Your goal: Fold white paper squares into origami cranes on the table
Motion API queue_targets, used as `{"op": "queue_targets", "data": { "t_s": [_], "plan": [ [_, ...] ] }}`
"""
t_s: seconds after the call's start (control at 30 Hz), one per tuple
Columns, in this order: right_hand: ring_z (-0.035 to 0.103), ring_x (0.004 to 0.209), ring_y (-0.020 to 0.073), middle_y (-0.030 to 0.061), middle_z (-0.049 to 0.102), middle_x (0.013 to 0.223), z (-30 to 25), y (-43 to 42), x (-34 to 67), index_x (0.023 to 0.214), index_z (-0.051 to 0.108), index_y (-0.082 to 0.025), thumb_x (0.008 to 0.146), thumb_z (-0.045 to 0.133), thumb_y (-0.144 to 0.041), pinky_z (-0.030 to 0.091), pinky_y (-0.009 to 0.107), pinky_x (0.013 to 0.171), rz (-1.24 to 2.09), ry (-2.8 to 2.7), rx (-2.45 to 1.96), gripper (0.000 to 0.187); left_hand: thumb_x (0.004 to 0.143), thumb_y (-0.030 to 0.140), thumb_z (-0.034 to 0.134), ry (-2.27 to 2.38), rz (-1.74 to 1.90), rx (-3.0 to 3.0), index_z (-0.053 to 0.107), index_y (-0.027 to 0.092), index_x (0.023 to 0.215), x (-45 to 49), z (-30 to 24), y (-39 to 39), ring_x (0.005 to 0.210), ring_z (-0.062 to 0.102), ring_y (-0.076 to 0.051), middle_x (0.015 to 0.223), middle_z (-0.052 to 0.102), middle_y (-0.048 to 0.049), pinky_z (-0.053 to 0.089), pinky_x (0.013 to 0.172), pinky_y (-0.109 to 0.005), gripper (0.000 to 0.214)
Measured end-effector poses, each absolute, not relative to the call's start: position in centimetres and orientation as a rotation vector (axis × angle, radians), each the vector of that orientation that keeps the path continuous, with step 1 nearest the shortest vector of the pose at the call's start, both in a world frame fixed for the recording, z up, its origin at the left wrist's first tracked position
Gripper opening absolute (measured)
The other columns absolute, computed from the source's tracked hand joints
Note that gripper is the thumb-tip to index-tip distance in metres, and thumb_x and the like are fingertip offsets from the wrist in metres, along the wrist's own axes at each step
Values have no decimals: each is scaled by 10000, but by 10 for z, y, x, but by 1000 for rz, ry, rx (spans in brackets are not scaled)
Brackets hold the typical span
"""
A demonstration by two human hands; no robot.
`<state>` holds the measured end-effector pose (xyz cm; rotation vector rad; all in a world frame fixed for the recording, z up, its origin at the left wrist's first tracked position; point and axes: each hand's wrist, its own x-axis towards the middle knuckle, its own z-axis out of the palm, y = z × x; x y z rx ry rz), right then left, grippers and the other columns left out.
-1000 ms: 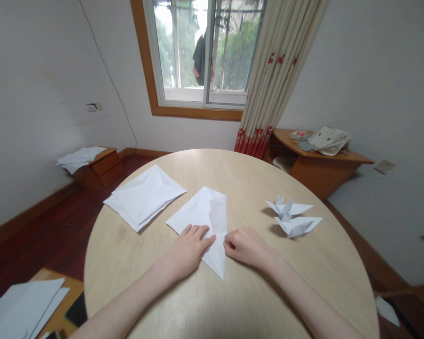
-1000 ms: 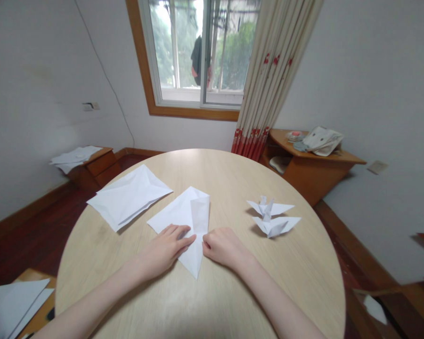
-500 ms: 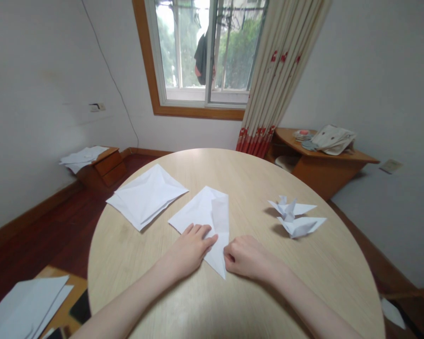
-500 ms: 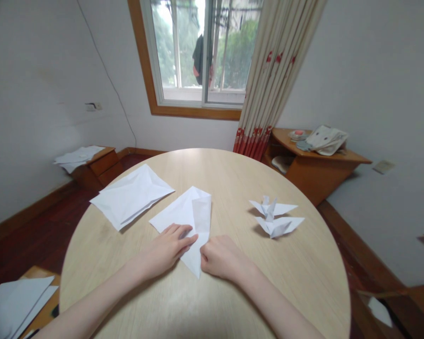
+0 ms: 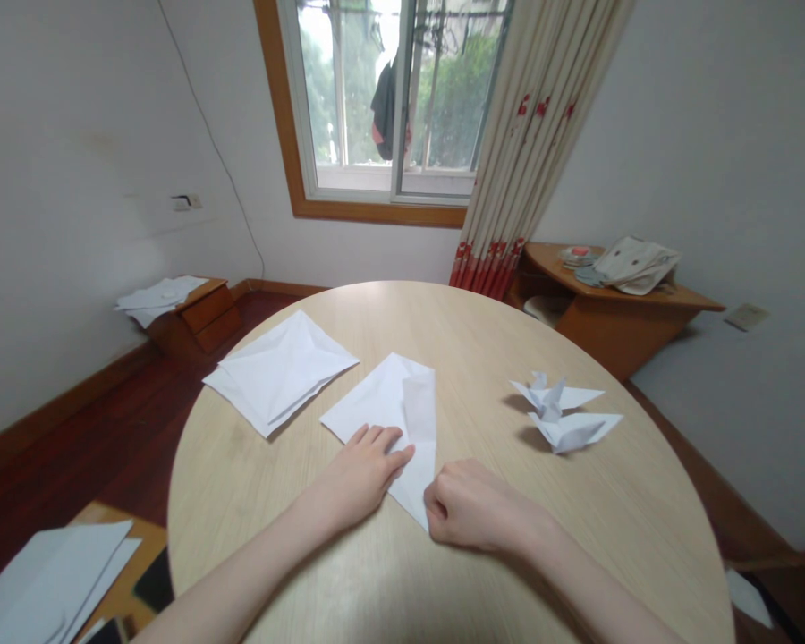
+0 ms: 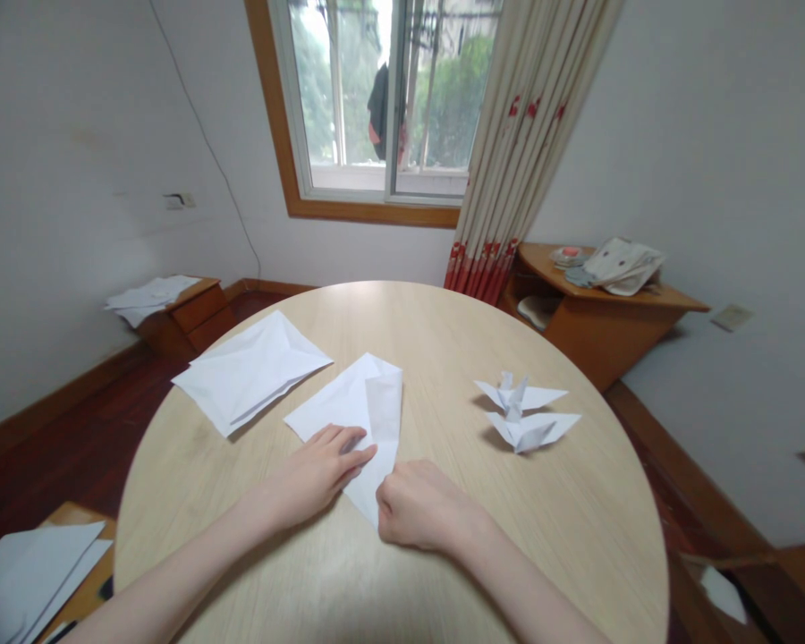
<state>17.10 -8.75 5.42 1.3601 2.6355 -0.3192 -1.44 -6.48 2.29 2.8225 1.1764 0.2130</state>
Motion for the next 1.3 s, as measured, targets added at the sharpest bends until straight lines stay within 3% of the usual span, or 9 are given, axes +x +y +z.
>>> {"op": "queue_targets", "data": {
  "t_s": [0.33,0.63,0.77,0.93,1.07,1.3],
  "plan": [
    [575,508,170,101,730,666,58,-93,169,679,758,-169,667,514,-154,227,264,457,-387,2619,1325,244,959,183,429,1144,298,2789,524,235,1275,-16,16,-63,1136,477,-246,1254,528,-102,417,960,-409,335],
    [303,417,70,-18,577,482,52,-80,179,510,637,-151,631,521,-116,196,228,449,-606,2684,1377,171,954,122,397,1189,126,2755,469,198,1296,-12,22,-66,1130,475,-234,1238,520,-103,457,918,-356,357],
    [448,474,94,11,637,562,48,-67,186,589,652,-158,787,484,-163,226,238,493,-474,2705,1523,260,930,76,386,1221,26,2771,430,171,1323,-9,23,-69,1189,455,-251,1308,481,-128,481,904,-358,406],
    [643,686,181,78,727,777,43,-56,195,721,679,-163,941,393,-253,279,263,548,-168,2625,1703,372,891,9,346,1257,-55,2800,398,144,1339,-5,25,-73,1237,436,-262,1362,446,-163,502,890,-367,471],
    [675,782,202,75,737,868,38,-51,196,787,688,-167,970,375,-274,329,261,580,-109,2573,1734,378,895,7,332,1273,-58,2800,392,140,1342,-2,26,-74,1258,428,-264,1368,446,-171,518,883,-375,470],
    [685,763,201,89,741,846,37,-53,190,774,705,-162,957,400,-256,339,258,572,-95,2578,1655,368,897,9,333,1293,-93,2754,385,153,1346,0,30,-74,1273,410,-268,1391,422,-165,526,883,-377,475]
  ]
}}
